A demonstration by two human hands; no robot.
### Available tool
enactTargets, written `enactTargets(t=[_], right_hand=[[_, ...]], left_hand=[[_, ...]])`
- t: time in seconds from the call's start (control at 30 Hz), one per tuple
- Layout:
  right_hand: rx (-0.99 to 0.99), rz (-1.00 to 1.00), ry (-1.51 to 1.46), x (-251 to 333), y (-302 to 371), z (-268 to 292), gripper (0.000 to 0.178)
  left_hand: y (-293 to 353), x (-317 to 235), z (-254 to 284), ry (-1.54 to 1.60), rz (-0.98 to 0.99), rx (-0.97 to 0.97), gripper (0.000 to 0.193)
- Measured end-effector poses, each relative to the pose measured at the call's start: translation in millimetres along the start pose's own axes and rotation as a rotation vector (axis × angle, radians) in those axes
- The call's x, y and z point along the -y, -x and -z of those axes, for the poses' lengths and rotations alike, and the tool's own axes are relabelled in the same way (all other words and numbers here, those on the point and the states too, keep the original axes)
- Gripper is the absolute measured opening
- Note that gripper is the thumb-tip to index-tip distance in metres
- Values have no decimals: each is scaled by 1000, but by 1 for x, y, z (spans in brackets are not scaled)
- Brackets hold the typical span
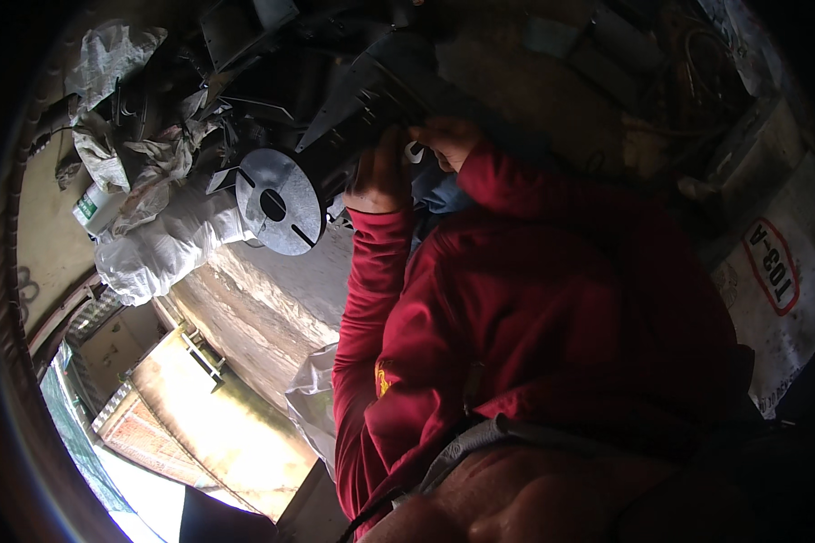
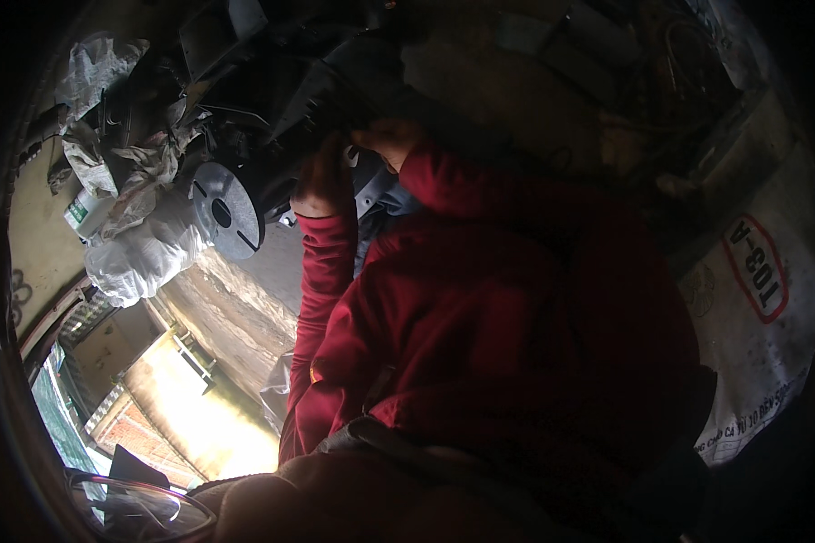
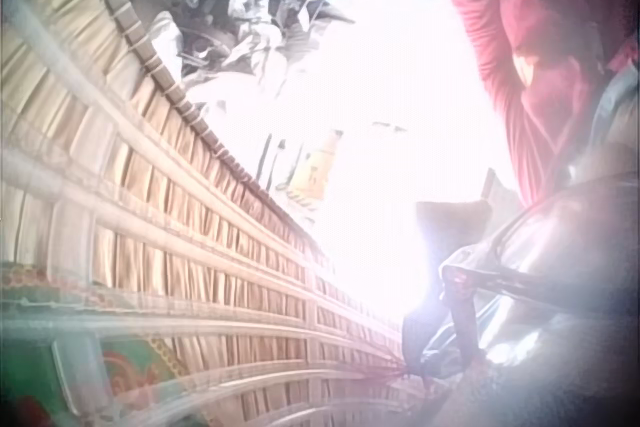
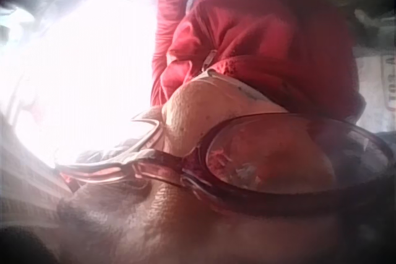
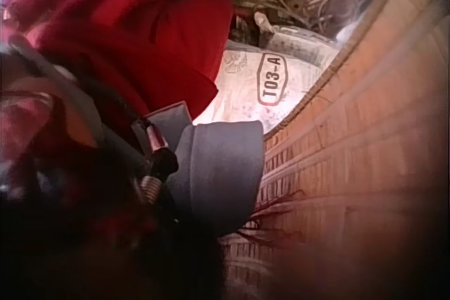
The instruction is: The person assembles a metal component by inserting screws and tightening them with a wrench. They handle a circular metal part and a rectangular metal piece, using a wrench to secure the assembly.
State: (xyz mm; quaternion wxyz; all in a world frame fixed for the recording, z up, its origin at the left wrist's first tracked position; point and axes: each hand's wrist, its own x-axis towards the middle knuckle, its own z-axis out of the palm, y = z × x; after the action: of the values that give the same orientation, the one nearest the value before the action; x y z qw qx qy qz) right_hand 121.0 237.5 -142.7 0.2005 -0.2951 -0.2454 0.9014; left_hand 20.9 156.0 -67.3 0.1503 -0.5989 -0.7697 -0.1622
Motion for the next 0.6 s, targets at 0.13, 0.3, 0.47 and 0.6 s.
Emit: enactTargets(t=[0.13, 0.3, 0.47, 0.6], right_hand=[[-23, 53, 92, 1, -2, -2, 30], [-5, -22, 74, 2, -1, -3, 31], [5, -142, 75, 3, -8, -1, 29], [5, -142, 63, 0, -13, 9, 26]], left_hand=[[5, -1, -2, 142, -10, -90, 35], [43, 5, 30, 673, 537, 229, 29], [119, 10, 28, 973, 642, 442, 21], [116, 13, 42, 572, 307, 361, 36]])
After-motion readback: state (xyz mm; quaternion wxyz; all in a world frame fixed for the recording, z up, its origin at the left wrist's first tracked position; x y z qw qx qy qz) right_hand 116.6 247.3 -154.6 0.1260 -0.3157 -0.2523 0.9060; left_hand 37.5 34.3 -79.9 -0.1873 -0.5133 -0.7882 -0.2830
